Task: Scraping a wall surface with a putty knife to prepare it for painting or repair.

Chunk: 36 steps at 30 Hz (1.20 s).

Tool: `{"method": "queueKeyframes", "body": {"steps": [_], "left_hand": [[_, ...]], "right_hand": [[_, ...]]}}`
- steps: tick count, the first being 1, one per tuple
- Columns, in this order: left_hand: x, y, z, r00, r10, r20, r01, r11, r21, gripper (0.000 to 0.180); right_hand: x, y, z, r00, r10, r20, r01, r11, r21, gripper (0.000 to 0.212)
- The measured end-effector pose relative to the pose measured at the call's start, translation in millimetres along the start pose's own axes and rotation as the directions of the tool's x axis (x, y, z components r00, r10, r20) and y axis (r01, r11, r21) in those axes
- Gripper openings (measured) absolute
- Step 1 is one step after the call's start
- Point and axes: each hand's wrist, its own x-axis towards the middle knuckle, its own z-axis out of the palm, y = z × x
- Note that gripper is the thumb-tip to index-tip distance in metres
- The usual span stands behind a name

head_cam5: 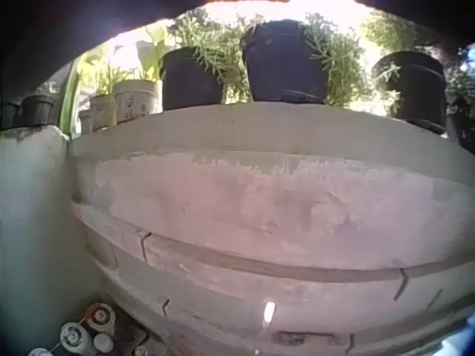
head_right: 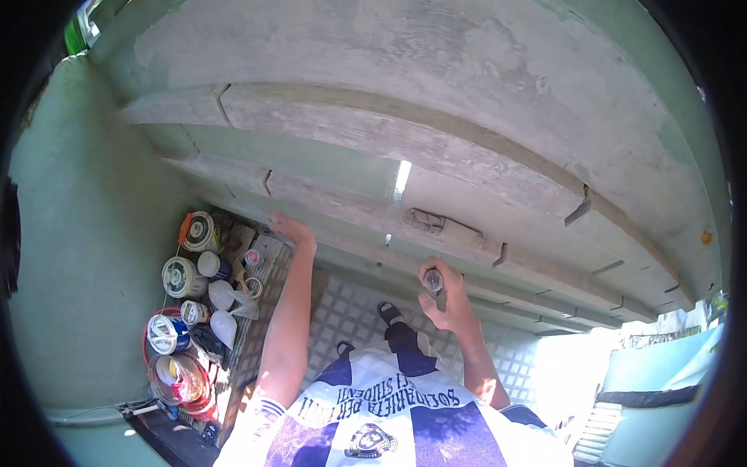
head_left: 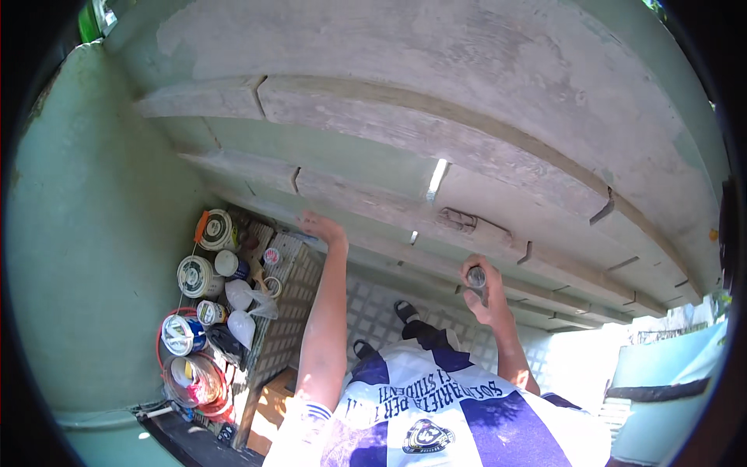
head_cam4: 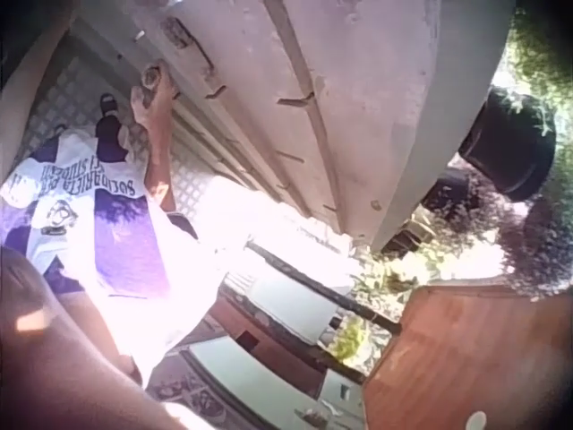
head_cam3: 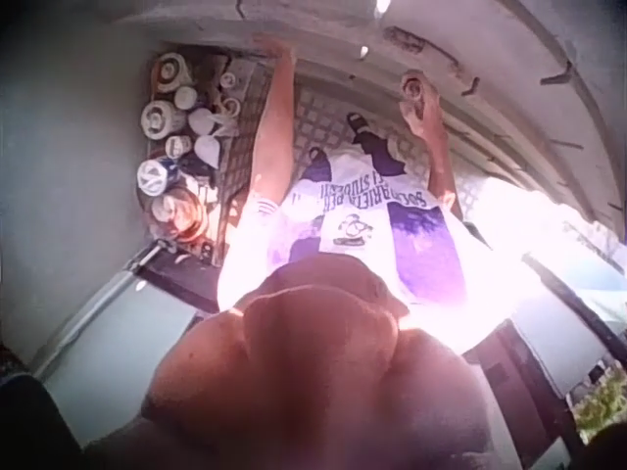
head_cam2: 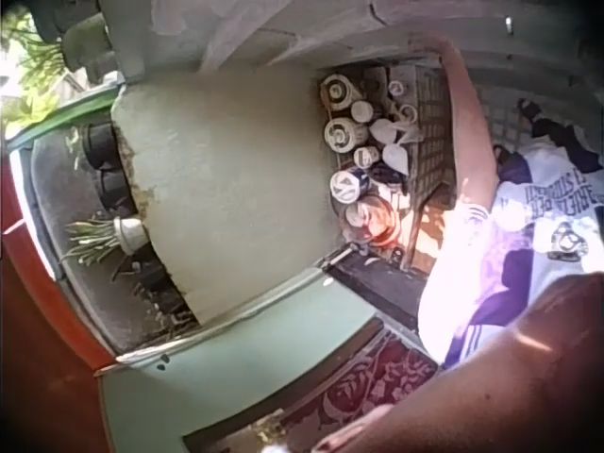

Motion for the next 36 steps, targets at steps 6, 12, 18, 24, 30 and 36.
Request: {"method": "queueKeyframes", "body": {"steps": [6,12,18,24,30,36], "left_hand": [[-41,-47,-66,0.993,0.076,0.087,-0.084,0.992,0.097,0.062],[-63,-38,-82,0.952,-0.114,0.282,0.099,0.993,0.068,0.071],[-64,-29,-85,0.925,-0.117,0.362,0.082,0.990,0.110,0.069],[-55,-26,-75,0.940,-0.063,0.336,0.062,0.998,0.012,0.061],[-6,30,-21,0.949,0.052,0.312,-0.055,0.998,0.002,0.066],[21,50,41,0.955,-0.296,-0.007,0.281,0.899,0.336,0.083]], "right_hand": [[3,4,11,0.985,0.157,-0.077,-0.151,0.986,0.075,0.026],[42,9,10,0.990,0.134,-0.040,-0.132,0.990,0.040,0.034],[48,14,19,0.967,0.235,-0.093,-0.216,0.959,0.183,0.024],[37,37,21,0.991,-0.031,-0.134,0.013,0.991,-0.133,0.019],[78,27,21,0.973,0.057,-0.223,-0.004,0.974,0.229,0.017],[129,-1,40,0.900,-0.120,-0.419,0.293,0.879,0.376,0.018]]}}
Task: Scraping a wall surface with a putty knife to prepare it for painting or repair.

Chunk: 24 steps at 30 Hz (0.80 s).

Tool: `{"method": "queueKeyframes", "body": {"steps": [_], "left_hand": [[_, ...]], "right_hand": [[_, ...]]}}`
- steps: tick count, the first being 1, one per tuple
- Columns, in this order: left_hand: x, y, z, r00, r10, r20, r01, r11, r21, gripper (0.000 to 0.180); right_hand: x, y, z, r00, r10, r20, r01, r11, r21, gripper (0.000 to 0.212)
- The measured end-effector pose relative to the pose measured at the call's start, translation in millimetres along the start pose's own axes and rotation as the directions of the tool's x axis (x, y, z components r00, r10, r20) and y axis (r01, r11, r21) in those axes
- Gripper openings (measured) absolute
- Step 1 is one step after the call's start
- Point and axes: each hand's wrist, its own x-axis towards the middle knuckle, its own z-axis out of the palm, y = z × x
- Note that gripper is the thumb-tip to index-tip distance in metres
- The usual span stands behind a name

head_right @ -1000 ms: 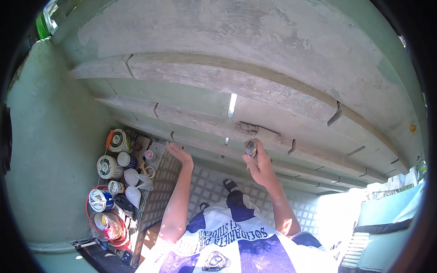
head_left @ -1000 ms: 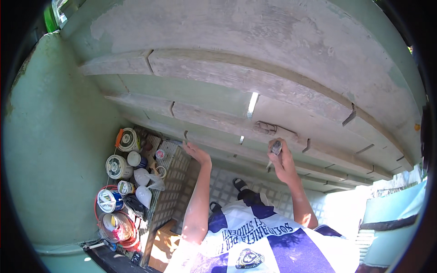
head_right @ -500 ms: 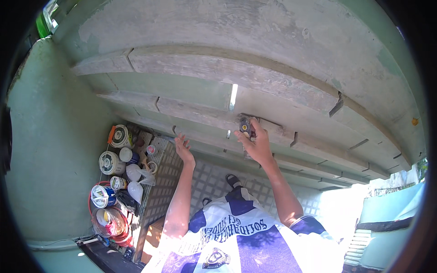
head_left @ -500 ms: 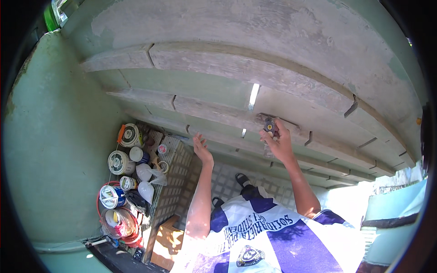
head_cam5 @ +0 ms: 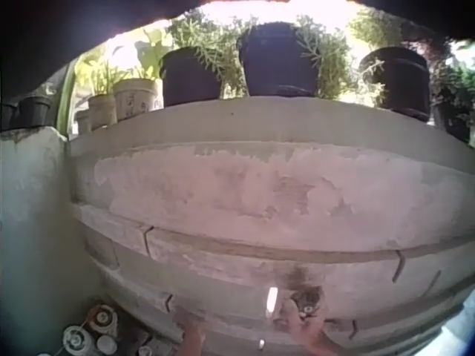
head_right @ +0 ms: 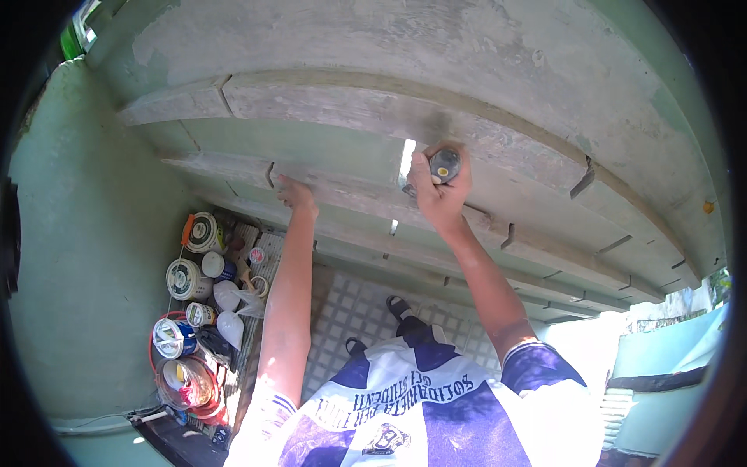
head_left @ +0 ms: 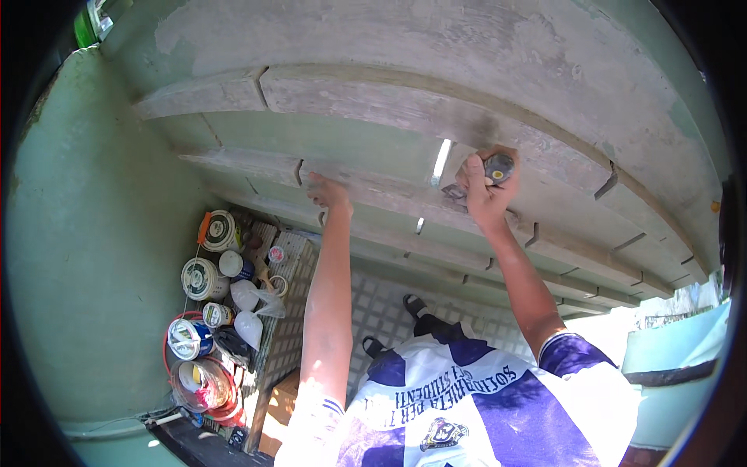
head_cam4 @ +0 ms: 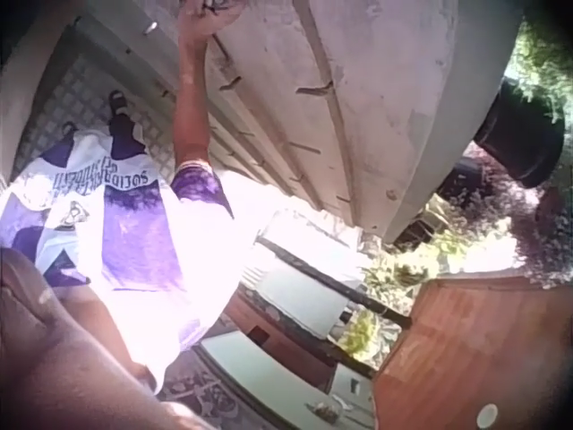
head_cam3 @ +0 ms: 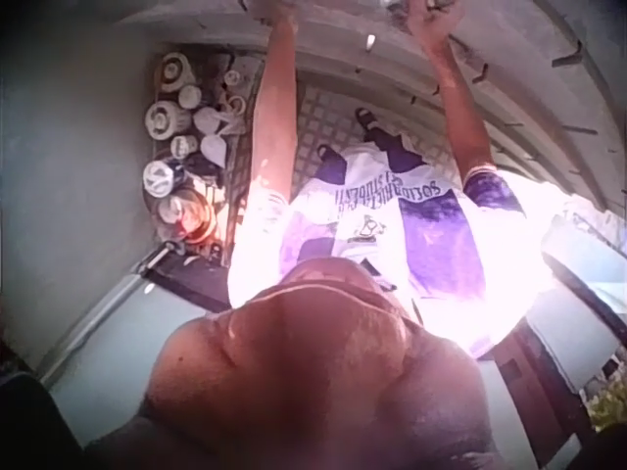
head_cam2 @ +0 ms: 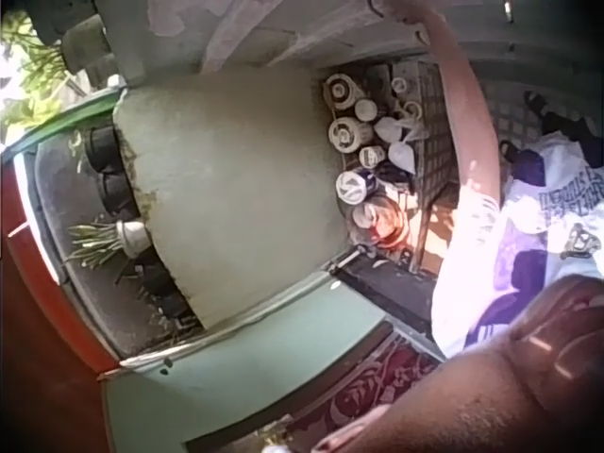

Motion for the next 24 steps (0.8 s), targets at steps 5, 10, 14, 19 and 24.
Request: {"method": "queueKeyframes", "body": {"steps": [5,10,14,19,24], "left_hand": [[-8,5,34,0.993,-0.056,-0.108,0.047,0.995,-0.083,0.078],[2,-5,41,0.960,0.085,-0.266,-0.086,0.996,0.008,0.075],[11,-6,43,0.945,0.154,-0.289,-0.137,0.988,0.077,0.072],[2,5,43,0.943,0.143,-0.300,-0.135,0.990,0.046,0.071],[2,2,41,0.951,0.120,-0.283,-0.108,0.992,0.060,0.071]], "right_hand": [[16,31,10,0.819,-0.573,0.016,0.548,0.773,-0.319,0.026],[8,60,9,0.806,-0.579,0.121,0.554,0.670,-0.494,0.031],[7,55,9,0.792,-0.607,0.067,0.571,0.695,-0.437,0.031],[22,32,22,0.849,-0.519,-0.096,0.502,0.850,-0.161,0.023],[16,42,20,0.833,-0.552,-0.025,0.502,0.774,-0.385,0.023]]}}
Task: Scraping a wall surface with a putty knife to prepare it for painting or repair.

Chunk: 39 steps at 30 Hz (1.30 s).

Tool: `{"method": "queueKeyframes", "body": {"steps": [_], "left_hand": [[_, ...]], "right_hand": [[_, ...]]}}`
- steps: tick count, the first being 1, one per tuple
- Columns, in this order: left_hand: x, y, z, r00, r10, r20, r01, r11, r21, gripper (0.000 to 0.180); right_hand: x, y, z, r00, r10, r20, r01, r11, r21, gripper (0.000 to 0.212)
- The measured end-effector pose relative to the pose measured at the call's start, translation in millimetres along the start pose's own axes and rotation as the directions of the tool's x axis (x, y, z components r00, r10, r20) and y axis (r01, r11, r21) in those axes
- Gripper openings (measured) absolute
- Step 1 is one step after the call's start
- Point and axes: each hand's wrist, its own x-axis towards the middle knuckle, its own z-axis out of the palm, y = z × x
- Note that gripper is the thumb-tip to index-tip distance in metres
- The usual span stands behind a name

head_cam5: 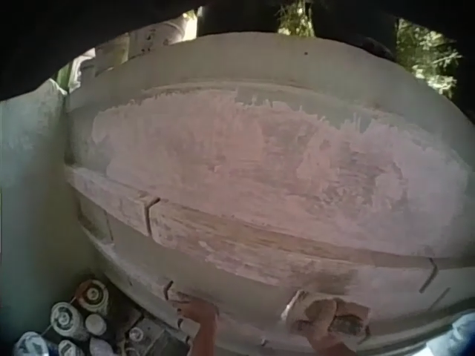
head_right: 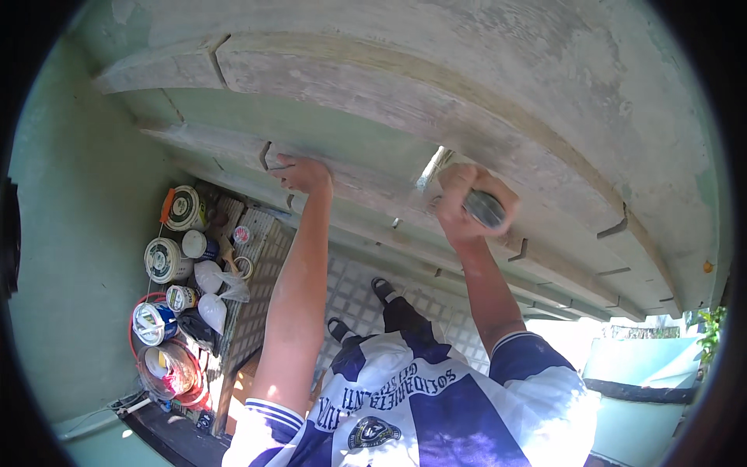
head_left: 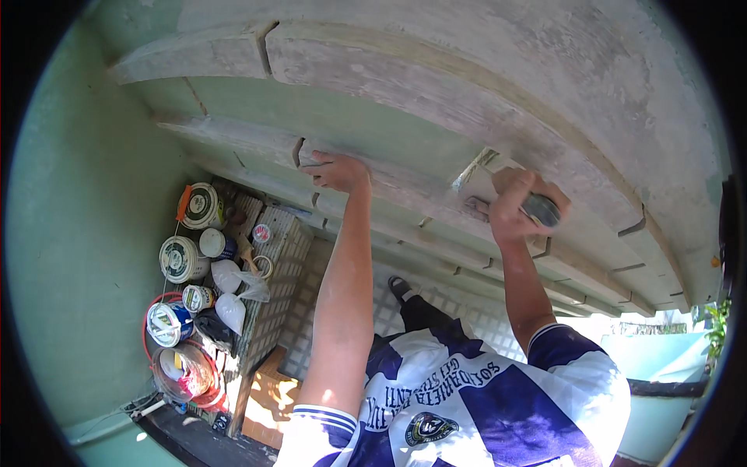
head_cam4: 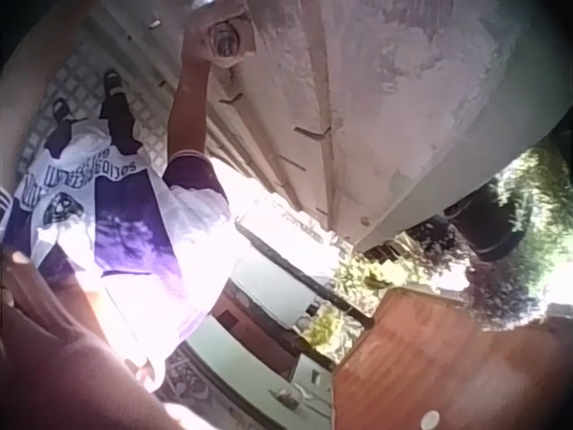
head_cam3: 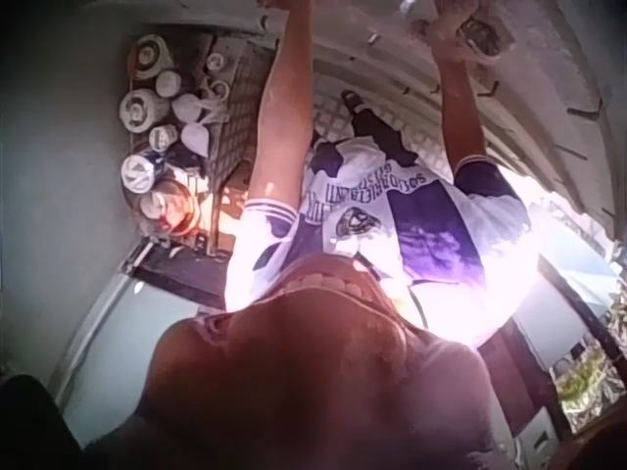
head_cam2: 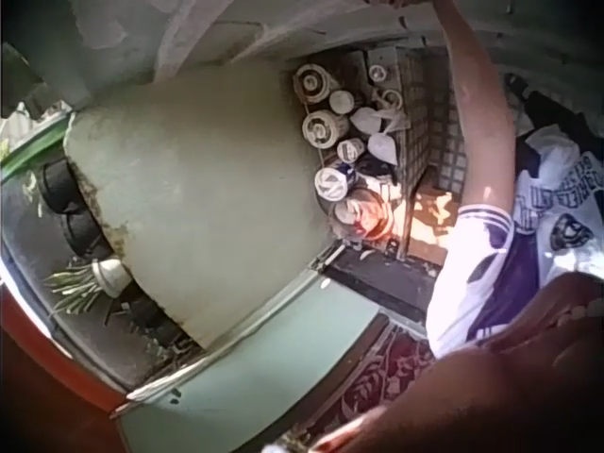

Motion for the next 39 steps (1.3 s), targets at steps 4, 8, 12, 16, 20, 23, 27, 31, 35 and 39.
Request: {"method": "queueKeyframes", "body": {"steps": [4,8,12,16,20,23,27,31,35,39], "left_hand": [[-3,-6,-2,1.000,0.007,0.002,-0.007,1.000,-0.006,0.072],[-3,2,-7,1.000,-0.012,0.001,0.012,1.000,-0.015,0.071],[-3,1,-5,1.000,0.003,-0.007,-0.003,1.000,-0.013,0.071],[-4,0,-3,1.000,-0.008,-0.003,0.008,1.000,-0.005,0.071],[-5,0,-3,1.000,-0.022,0.005,0.022,1.000,0.003,0.071],[-4,1,-1,1.000,-0.008,-0.015,0.008,1.000,0.001,0.072],[-1,1,1,0.999,0.006,-0.033,-0.006,1.000,-0.013,0.072],[-5,-2,0,1.000,0.001,-0.002,-0.001,1.000,-0.011,0.073],[0,-4,0,1.000,0.020,-0.021,-0.021,0.999,-0.027,0.072],[-3,0,0,1.000,0.009,-0.027,-0.010,0.999,-0.030,0.071]], "right_hand": [[7,-4,10,0.996,0.017,0.086,0.005,0.969,-0.248,0.025],[5,-7,8,0.994,-0.079,-0.071,0.087,0.989,0.119,0.026],[3,4,3,0.985,-0.036,0.168,0.073,0.973,-0.220,0.029],[7,-4,-3,0.994,-0.072,0.078,0.076,0.996,-0.045,0.027],[16,-12,-8,1.000,0.025,0.008,-0.024,0.996,-0.090,0.026],[20,-2,-5,0.996,0.077,0.051,-0.074,0.996,-0.049,0.027],[27,-10,-3,0.993,-0.046,0.104,0.061,0.988,-0.143,0.028],[9,3,-8,0.985,-0.079,0.153,0.123,0.944,-0.307,0.022],[10,-9,0,0.996,-0.081,0.023,0.075,0.981,0.178,0.018],[8,-5,3,0.978,-0.049,0.205,0.117,0.936,-0.332,0.020]]}}
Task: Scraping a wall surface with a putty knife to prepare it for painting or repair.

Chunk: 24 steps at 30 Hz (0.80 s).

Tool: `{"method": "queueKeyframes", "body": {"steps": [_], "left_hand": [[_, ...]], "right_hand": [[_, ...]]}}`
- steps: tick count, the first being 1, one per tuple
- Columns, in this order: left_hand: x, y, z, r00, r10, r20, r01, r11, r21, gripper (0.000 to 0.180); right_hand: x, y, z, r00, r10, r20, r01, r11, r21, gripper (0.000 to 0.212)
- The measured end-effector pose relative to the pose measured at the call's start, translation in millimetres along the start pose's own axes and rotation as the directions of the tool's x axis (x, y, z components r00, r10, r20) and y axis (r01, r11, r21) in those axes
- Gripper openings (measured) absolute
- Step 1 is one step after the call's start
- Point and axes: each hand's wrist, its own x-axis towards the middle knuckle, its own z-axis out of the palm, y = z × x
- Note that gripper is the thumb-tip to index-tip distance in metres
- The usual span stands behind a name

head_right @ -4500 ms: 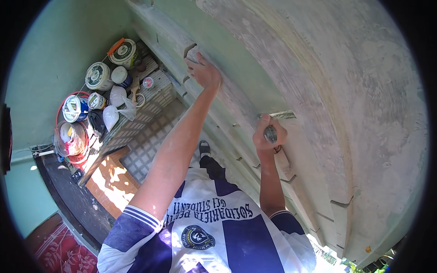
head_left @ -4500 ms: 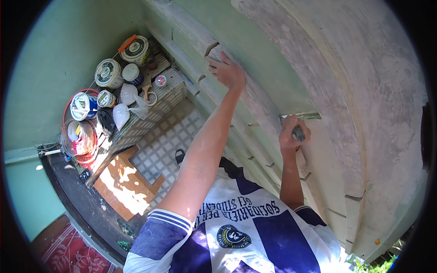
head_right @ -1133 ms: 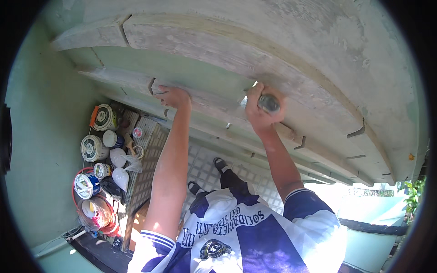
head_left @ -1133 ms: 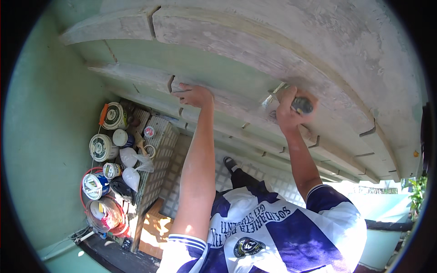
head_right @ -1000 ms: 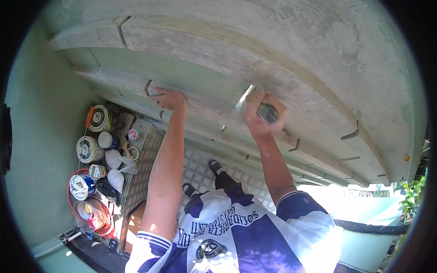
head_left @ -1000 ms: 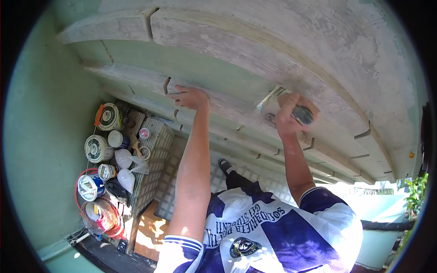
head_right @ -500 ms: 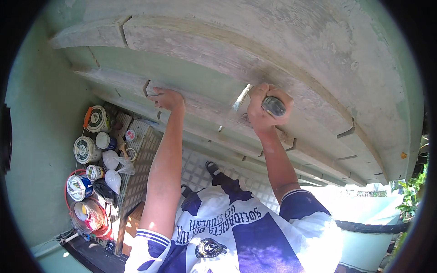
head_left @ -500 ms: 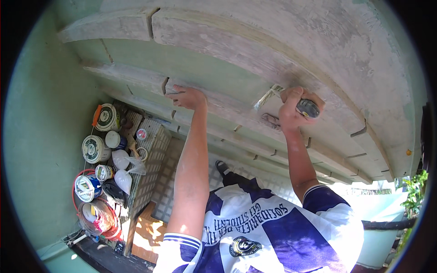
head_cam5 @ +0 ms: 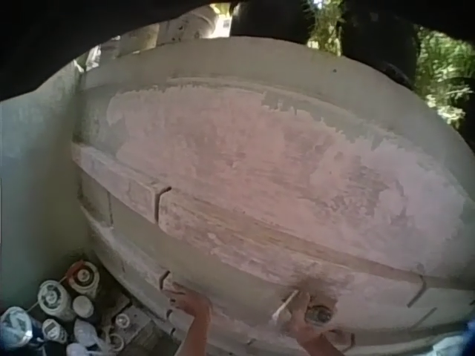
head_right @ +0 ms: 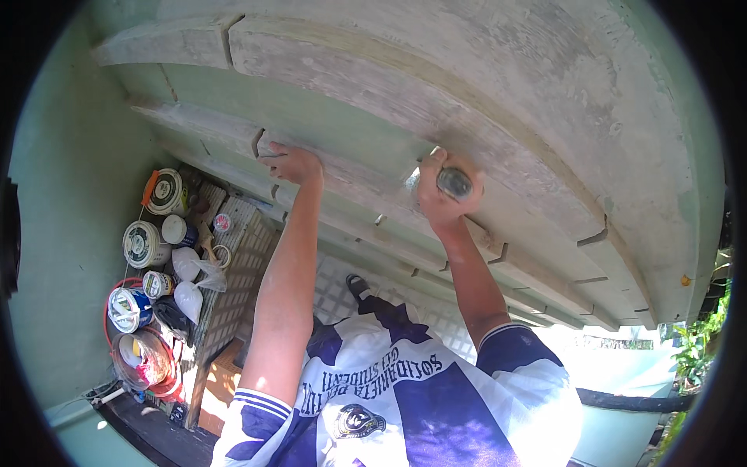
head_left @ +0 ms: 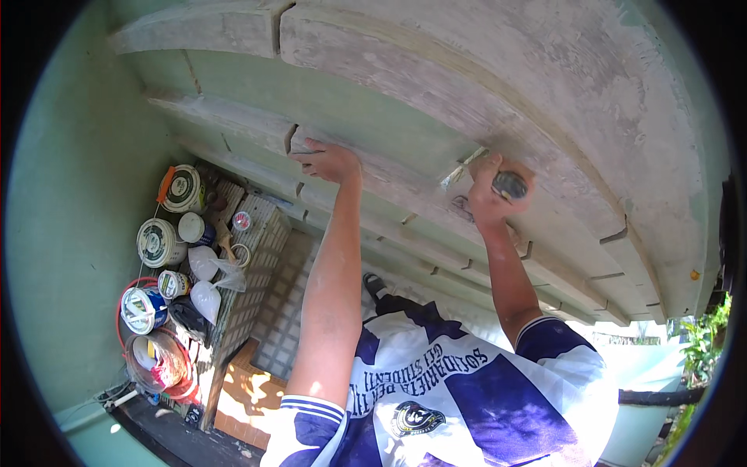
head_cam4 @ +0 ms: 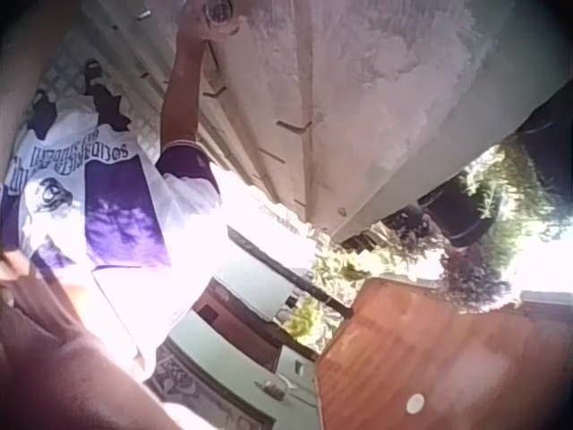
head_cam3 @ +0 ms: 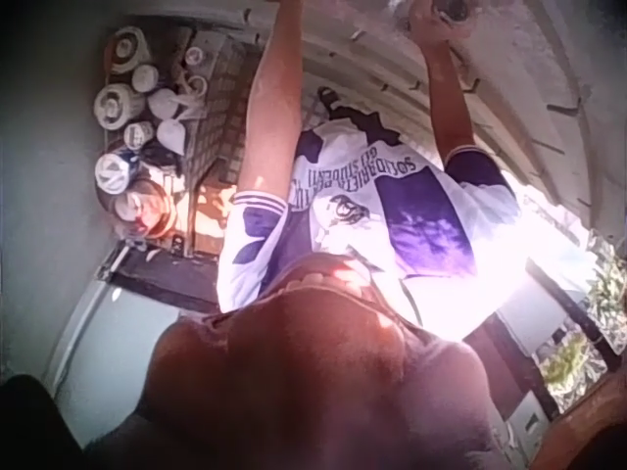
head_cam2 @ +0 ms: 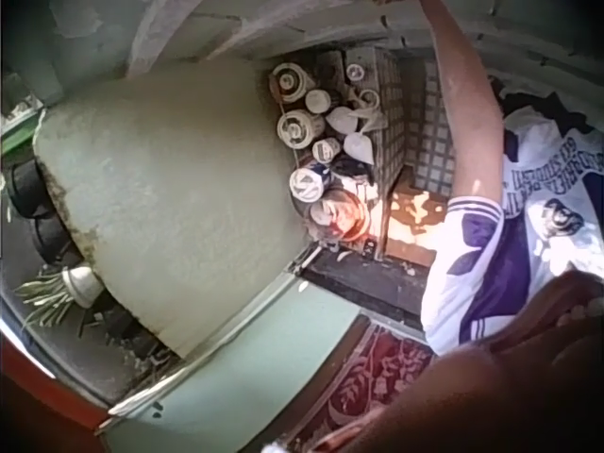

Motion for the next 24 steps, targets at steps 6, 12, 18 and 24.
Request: {"method": "queueKeyframes", "body": {"steps": [6,12,18,24], "left_hand": [[1,-3,-1,1.000,-0.011,0.024,0.011,1.000,0.018,0.070],[1,0,1,1.000,0.002,0.003,-0.002,1.000,-0.022,0.069],[-2,-5,-6,1.000,0.001,0.015,-0.001,1.000,-0.018,0.070],[0,2,-3,1.000,-0.002,0.022,0.002,1.000,-0.008,0.070]], "right_hand": [[-10,9,0,0.993,-0.011,-0.119,0.024,0.993,0.111,0.023],[-7,4,-1,0.980,0.147,-0.134,-0.046,0.823,0.566,0.024],[-30,15,-2,0.977,0.193,-0.094,-0.139,0.903,0.406,0.024],[-28,14,-2,1.000,0.024,-0.005,-0.023,0.995,0.097,0.019]]}}
